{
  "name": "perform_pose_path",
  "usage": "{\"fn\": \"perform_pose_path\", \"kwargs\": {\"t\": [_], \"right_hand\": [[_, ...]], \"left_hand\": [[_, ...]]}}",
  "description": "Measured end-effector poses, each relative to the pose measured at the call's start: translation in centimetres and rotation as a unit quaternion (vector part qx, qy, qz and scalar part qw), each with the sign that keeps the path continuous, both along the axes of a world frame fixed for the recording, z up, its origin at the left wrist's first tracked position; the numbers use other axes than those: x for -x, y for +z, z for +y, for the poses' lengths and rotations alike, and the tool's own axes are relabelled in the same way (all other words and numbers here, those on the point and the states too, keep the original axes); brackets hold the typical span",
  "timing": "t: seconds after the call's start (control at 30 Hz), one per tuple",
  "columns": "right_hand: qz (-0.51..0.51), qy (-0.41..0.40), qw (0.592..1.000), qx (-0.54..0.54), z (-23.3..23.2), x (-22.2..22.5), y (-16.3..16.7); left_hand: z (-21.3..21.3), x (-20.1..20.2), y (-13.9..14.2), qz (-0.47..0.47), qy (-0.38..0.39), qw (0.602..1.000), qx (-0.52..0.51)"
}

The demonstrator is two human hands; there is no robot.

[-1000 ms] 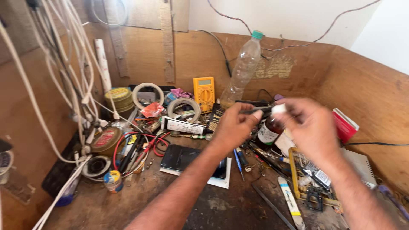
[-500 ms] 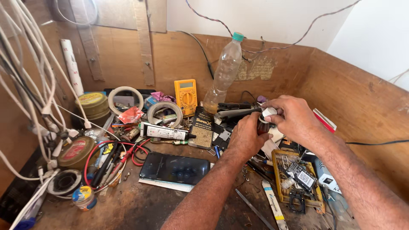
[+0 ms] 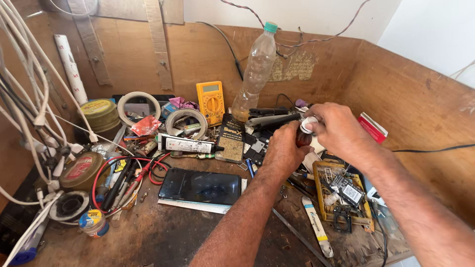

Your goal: The person replaces a smartphone battery, reconnects the internal connector, and reassembles the phone. They then power on the device to confirm it boots and briefly wipe the screen with a cloth.

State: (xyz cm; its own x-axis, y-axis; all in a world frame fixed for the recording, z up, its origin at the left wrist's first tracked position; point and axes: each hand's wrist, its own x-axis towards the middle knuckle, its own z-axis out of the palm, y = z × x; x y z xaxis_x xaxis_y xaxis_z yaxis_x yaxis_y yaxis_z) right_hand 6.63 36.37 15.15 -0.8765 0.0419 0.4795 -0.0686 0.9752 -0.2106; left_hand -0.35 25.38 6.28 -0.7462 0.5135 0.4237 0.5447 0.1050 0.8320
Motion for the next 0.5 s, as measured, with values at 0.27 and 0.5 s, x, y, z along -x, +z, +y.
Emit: {"fn": "perform_pose_path", "kwargs": {"t": [0.27, 0.5], "right_hand": [[0.086, 0.038, 0.995, -0.042, -0.3, 1.1, -0.6], [0.008, -0.014, 1.0, 0.016, 1.6, 2.2, -0.7]], "left_hand": [[0.4, 0.1, 0.1, 0.011, 0.039, 0.999, 0.012], [0.9, 0.8, -0.6, 0.029, 0.045, 0.999, 0.006]]}}
